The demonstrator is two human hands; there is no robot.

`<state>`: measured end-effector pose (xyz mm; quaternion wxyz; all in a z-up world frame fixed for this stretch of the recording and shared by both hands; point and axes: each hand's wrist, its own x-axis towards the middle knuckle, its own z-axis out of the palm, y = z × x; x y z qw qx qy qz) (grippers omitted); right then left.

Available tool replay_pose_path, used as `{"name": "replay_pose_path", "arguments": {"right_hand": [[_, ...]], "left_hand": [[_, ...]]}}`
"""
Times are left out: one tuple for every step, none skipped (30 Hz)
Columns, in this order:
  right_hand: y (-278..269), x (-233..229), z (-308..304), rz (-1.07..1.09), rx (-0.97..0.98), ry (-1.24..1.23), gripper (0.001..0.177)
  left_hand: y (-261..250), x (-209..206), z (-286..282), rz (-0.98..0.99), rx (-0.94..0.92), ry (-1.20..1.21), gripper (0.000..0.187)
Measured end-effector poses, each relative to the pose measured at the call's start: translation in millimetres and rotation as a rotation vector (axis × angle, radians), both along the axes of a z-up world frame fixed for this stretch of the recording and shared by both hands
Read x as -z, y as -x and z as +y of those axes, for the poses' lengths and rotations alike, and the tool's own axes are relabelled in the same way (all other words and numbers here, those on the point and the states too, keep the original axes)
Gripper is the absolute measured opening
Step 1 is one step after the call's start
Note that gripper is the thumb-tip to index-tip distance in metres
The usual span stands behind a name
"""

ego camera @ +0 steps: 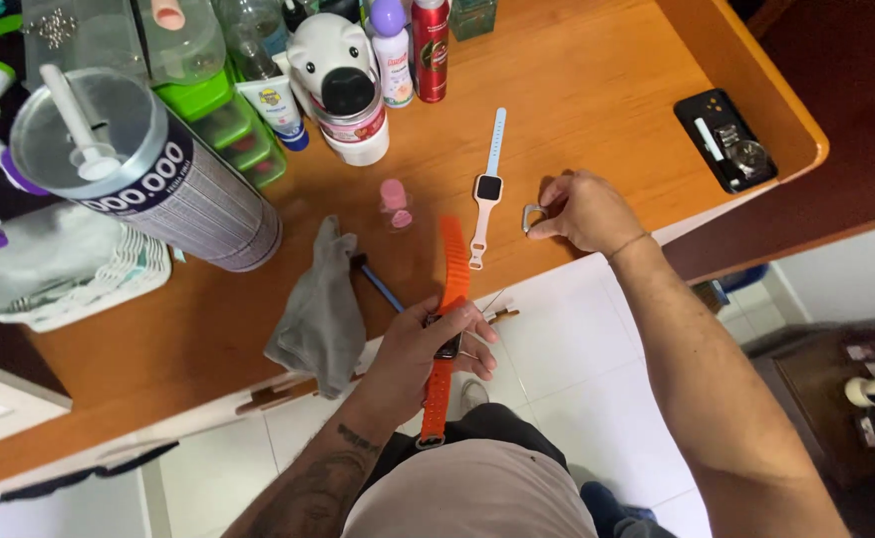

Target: Cleaning a smartwatch and its orange band using a cloth on a dresser.

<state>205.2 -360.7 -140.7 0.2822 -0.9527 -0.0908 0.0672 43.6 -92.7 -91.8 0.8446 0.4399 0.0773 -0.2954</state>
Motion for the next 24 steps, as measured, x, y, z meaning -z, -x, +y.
{"name": "replay_pose_path", "arguments": {"right_hand": [[-1, -8, 4, 0.004, -0.013, -0.006, 0.046], [-2, -18, 7, 0.054, -0.007, 0.066, 0.046], [-2, -27, 12, 0.103, -0.001, 0.138, 0.047], [-2, -27, 9, 0.101, -0.012, 0.134, 0.047], [-3, -26, 6, 0.118, -0.016, 0.1, 0.043], [-2, -25, 5, 0.142, -0.021, 0.064, 0.04], [5, -26, 6, 0.145, -0.035, 0.059, 0.04], [13, -27, 7, 0.153, -0.019, -0.054, 0.032], [20, -29, 9, 0.163, -0.003, -0.167, 0.025], [34, -35, 12, 0.163, -0.014, -0.171, 0.025], [49, -41, 15, 0.143, -0.005, -0.335, 0.019], [64, -45, 18, 0.127, 0.005, -0.497, 0.016], [77, -51, 29, 0.133, -0.006, -0.499, 0.016], [91, -59, 39, 0.118, -0.021, -0.53, 0.021], [107, -67, 49, 0.103, -0.037, -0.56, 0.026], [113, -70, 57, 0.101, -0.032, -0.562, 0.026], [121, -74, 65, 0.181, -0.088, -0.726, 0.033], [127, -79, 74, 0.258, -0.147, -0.888, 0.04], [129, -84, 77, 0.251, -0.144, -0.888, 0.04], [130, -87, 83, 0.285, -0.15, -0.827, 0.042], [131, -92, 89, 0.318, -0.157, -0.765, 0.045], [135, -95, 92, 0.31, -0.16, -0.767, 0.045], [138, -98, 96, 0.202, -0.192, -0.717, 0.045], [142, -100, 102, 0.091, -0.219, -0.662, 0.046]], "left_hand": [[1, 4, -5, 0.004, -0.013, -0.006, 0.025], [1, 7, -10, 0.01, -0.025, -0.003, 0.027], [2, 10, -14, 0.016, -0.036, -0.001, 0.029], [0, 14, -17, 0.014, -0.048, -0.005, 0.029], [-2, 18, -19, 0.028, -0.068, 0.016, 0.036], [-2, 22, -21, 0.047, -0.089, 0.036, 0.043], [-4, 18, -22, 0.05, -0.102, 0.031, 0.043], [-6, 15, -22, 0.077, -0.127, 0.041, 0.051], [-8, 11, -21, 0.103, -0.152, 0.052, 0.06], [-10, 9, -20, 0.102, -0.163, 0.047, 0.06], [-12, 8, -19, 0.116, -0.182, 0.042, 0.064], [-13, 8, -17, 0.134, -0.201, 0.04, 0.068], [-15, 7, -16, 0.136, -0.213, 0.038, 0.068], [-17, 5, -15, 0.149, -0.224, 0.07, 0.064], [-19, 3, -15, 0.162, -0.235, 0.103, 0.061], [-18, 8, -13, 0.161, -0.23, 0.101, 0.061], [-16, 13, -10, 0.119, -0.196, 0.117, 0.049], [-15, 16, -7, 0.074, -0.161, 0.134, 0.04], [-14, 14, -5, 0.069, -0.154, 0.135, 0.04], [-14, 12, -2, 0.006, -0.1, 0.13, 0.033], [-13, 10, 2, -0.058, -0.045, 0.126, 0.031], [-11, 7, 6, -0.065, -0.044, 0.124, 0.031], [-10, 4, 10, -0.082, -0.021, 0.119, 0.031], [-8, 2, 15, -0.1, 0.006, 0.118, 0.031]]}}
